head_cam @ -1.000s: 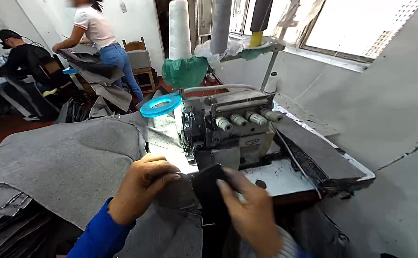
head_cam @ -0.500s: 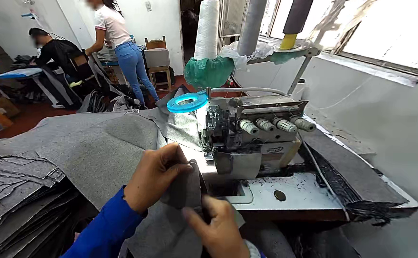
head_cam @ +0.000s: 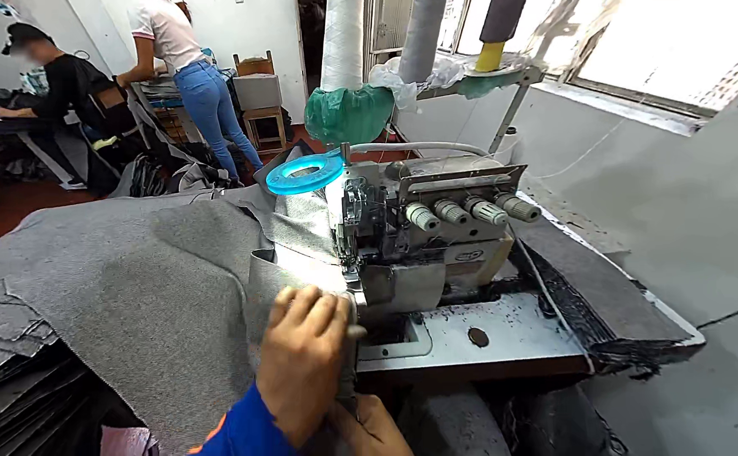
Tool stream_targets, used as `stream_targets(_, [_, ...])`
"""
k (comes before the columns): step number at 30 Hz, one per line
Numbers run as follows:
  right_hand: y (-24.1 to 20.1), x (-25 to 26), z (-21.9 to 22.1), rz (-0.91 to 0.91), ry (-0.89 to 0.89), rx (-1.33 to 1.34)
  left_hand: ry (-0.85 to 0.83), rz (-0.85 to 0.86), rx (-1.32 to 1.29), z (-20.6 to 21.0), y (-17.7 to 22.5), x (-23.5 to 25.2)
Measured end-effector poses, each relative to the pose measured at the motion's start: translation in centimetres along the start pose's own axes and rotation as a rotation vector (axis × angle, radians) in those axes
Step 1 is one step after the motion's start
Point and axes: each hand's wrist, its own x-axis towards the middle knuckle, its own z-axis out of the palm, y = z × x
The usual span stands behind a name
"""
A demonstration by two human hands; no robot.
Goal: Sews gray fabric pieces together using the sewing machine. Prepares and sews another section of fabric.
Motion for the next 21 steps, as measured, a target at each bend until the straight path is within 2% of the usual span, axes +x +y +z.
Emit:
stream_targets(2, [-0.6,0.5,-0.8,-0.052,0.008,-0.026,-0.101,-0.011,0.009,-0.2,0.7,0.3])
stream_targets(8, [-1.5,3.2,-3.3,-0.160,-0.036,0.014,-0.235,-0.115,-0.270,-1.0,-0.9,2.1])
stream_targets(10, [-2.0,3.9,-4.0,-0.182,-0.084,0.007,-0.217,-0.019,-0.262,-2.1,-0.9,2.3])
stream_targets(12, [-2.6,4.3,-4.7,-0.201,-0.111,-0.018,-0.276,0.114,-0.308,-3.6,-0.4,2.1])
stream_targets(17, [-2.7,4.5,-4.9,-0.340,-0.040,-0.089,-0.430,0.393,-0.184,-4.4,0.2,-1.6])
stream_targets(19, [-2.1,4.5,-3.8,-0.337,0.009,-0.103,-0.396,0.457,-0.080,-3.7,-0.7,-2.2])
stream_targets(21, [-1.6,4.4,-2.4,-0.309,0.089,-0.135,-0.288,0.496,-0.001,-2.6,-1.9,-2.0])
